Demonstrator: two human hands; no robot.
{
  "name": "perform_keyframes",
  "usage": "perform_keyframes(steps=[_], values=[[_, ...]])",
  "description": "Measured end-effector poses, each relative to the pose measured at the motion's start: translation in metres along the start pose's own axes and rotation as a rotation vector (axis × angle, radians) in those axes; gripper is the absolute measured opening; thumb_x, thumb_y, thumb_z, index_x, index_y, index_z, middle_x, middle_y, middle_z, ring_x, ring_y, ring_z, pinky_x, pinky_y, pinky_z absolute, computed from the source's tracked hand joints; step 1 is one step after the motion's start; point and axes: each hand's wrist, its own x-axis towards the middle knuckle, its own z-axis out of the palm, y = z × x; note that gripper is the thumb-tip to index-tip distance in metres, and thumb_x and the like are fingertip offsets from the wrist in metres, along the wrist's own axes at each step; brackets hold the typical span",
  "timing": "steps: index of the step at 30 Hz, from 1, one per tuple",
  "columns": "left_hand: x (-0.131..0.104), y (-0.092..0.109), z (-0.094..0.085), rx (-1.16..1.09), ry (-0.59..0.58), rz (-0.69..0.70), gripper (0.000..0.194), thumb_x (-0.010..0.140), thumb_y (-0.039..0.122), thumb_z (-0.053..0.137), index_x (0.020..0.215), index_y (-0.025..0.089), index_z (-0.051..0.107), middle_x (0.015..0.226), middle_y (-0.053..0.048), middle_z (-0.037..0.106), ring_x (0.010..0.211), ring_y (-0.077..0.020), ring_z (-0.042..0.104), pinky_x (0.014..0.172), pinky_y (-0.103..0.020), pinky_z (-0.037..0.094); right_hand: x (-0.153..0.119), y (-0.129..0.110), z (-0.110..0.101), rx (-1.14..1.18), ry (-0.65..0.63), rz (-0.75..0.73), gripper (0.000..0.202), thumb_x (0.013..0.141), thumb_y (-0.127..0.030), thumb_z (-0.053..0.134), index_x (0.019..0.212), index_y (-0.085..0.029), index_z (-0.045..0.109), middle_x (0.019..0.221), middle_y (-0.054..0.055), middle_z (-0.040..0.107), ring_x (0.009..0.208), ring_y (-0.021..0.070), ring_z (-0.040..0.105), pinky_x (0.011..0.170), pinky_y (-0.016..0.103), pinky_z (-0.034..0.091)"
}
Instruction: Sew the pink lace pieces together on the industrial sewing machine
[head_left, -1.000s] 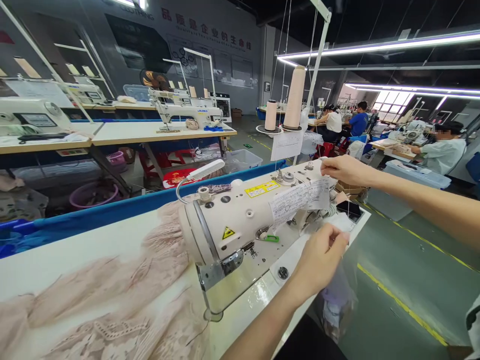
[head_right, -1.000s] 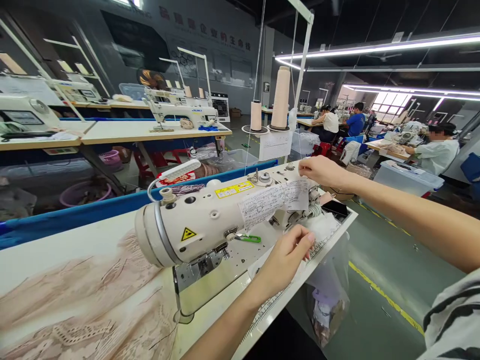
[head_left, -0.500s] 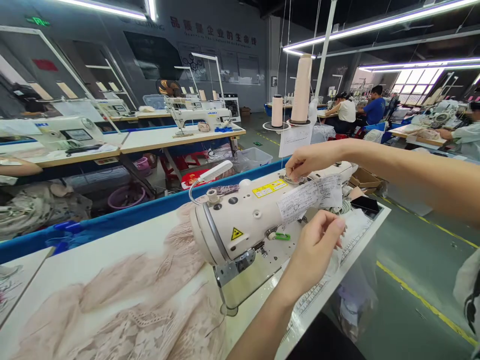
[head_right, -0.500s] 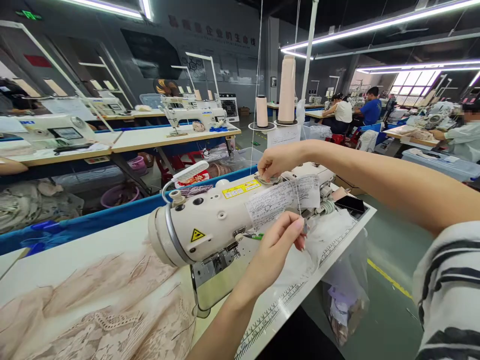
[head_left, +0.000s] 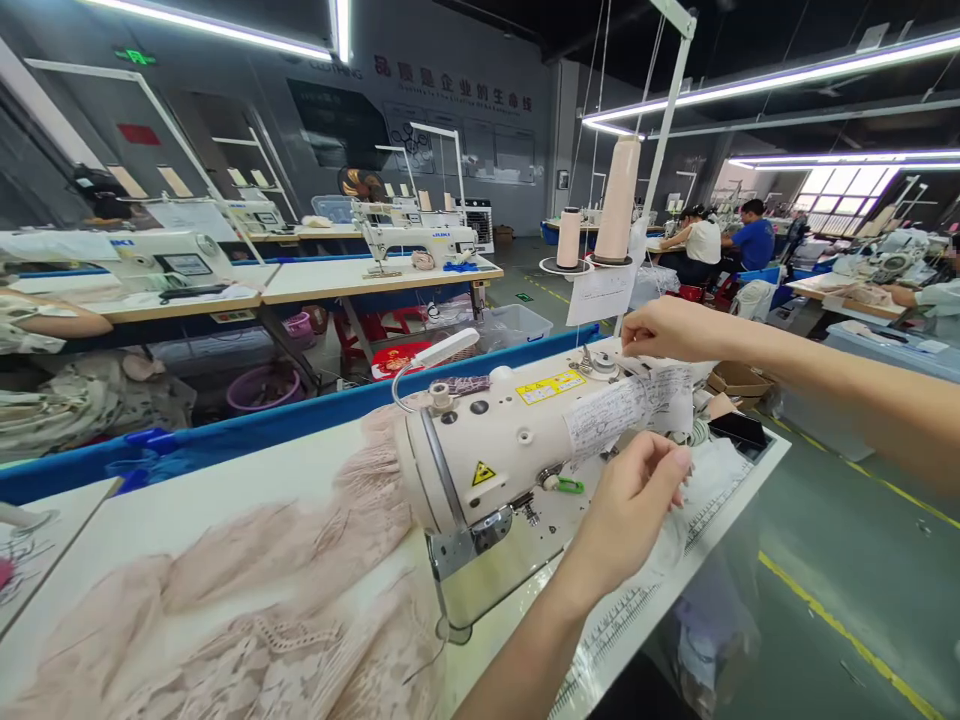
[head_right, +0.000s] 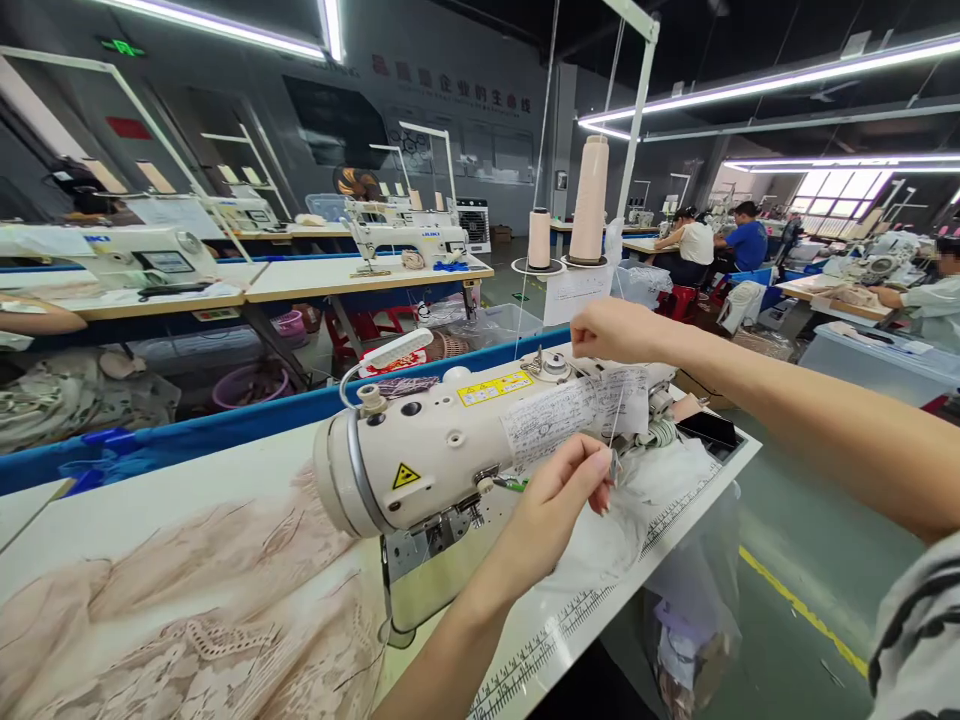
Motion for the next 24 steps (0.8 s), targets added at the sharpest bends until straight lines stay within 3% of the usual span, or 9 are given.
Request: perform_keyframes(steps=[4, 7, 11, 16, 20, 24], values=[[0.0, 0.0, -0.002, 0.005, -0.026, -0.012, 0.027, 0.097, 0.041, 0.047, 0.084, 0.018, 0.053, 0.07, 0.003, 0.052, 0.066, -0.0099, 0.048, 0.065, -0.024, 0.037, -0.005, -0.022, -0.002, 0.012, -0.081, -0.116, 0.014, 0.085, -0.028, 0.055, 0.079, -0.02, 0.065, 0.073, 0.001, 0.067, 0.059, 0.0115, 0.052, 0.053, 0.024, 0.032], [0.002, 0.0, -0.002, -0.087, -0.035, -0.03, 0.025, 0.096, 0.038, 0.048, 0.083, 0.017, 0.052, 0.072, 0.003, 0.053, 0.063, -0.0084, 0.046, 0.064, -0.024, 0.036, 0.012, -0.032, 0.001, 0.017, -0.007, -0.15, 0.014, 0.086, -0.023, 0.052, 0.081, -0.018, 0.064, 0.074, 0.002, 0.067, 0.061, 0.0117, 0.051, 0.056, 0.024, 0.033], [0.005, 0.0, -0.005, -0.235, -0.035, -0.056, 0.028, 0.094, 0.042, 0.05, 0.082, 0.017, 0.05, 0.078, 0.0, 0.056, 0.063, -0.0075, 0.047, 0.059, -0.023, 0.033, 0.027, -0.016, 0.008, -0.031, 0.07, -0.08, 0.014, 0.085, -0.023, 0.053, 0.082, -0.016, 0.064, 0.075, 0.004, 0.067, 0.065, 0.0137, 0.054, 0.058, 0.024, 0.033], [0.008, 0.0, -0.007, -0.311, -0.055, -0.106, 0.031, 0.09, 0.046, 0.053, 0.082, 0.017, 0.05, 0.079, -0.001, 0.057, 0.061, -0.0075, 0.047, 0.056, -0.022, 0.03, 0.003, 0.005, 0.005, -0.052, -0.021, -0.004, 0.016, 0.084, -0.028, 0.051, 0.084, -0.019, 0.065, 0.077, 0.004, 0.069, 0.064, 0.0139, 0.055, 0.056, 0.025, 0.033], [0.008, -0.001, -0.003, -0.299, -0.098, -0.131, 0.03, 0.089, 0.045, 0.054, 0.082, 0.017, 0.051, 0.076, 0.0, 0.056, 0.061, -0.0077, 0.047, 0.057, -0.023, 0.03, -0.006, -0.011, 0.002, 0.003, -0.084, -0.091, 0.016, 0.085, -0.032, 0.051, 0.082, -0.021, 0.063, 0.076, 0.001, 0.068, 0.063, 0.0129, 0.054, 0.055, 0.024, 0.031], [0.006, 0.001, 0.0, -0.305, -0.09, -0.135, 0.032, 0.087, 0.048, 0.055, 0.081, 0.016, 0.051, 0.075, -0.001, 0.056, 0.059, -0.0075, 0.046, 0.054, -0.023, 0.027, 0.014, -0.022, 0.009, 0.032, -0.008, -0.085, 0.016, 0.087, -0.028, 0.048, 0.088, -0.02, 0.062, 0.078, 0.001, 0.068, 0.064, 0.0128, 0.054, 0.056, 0.024, 0.031]])
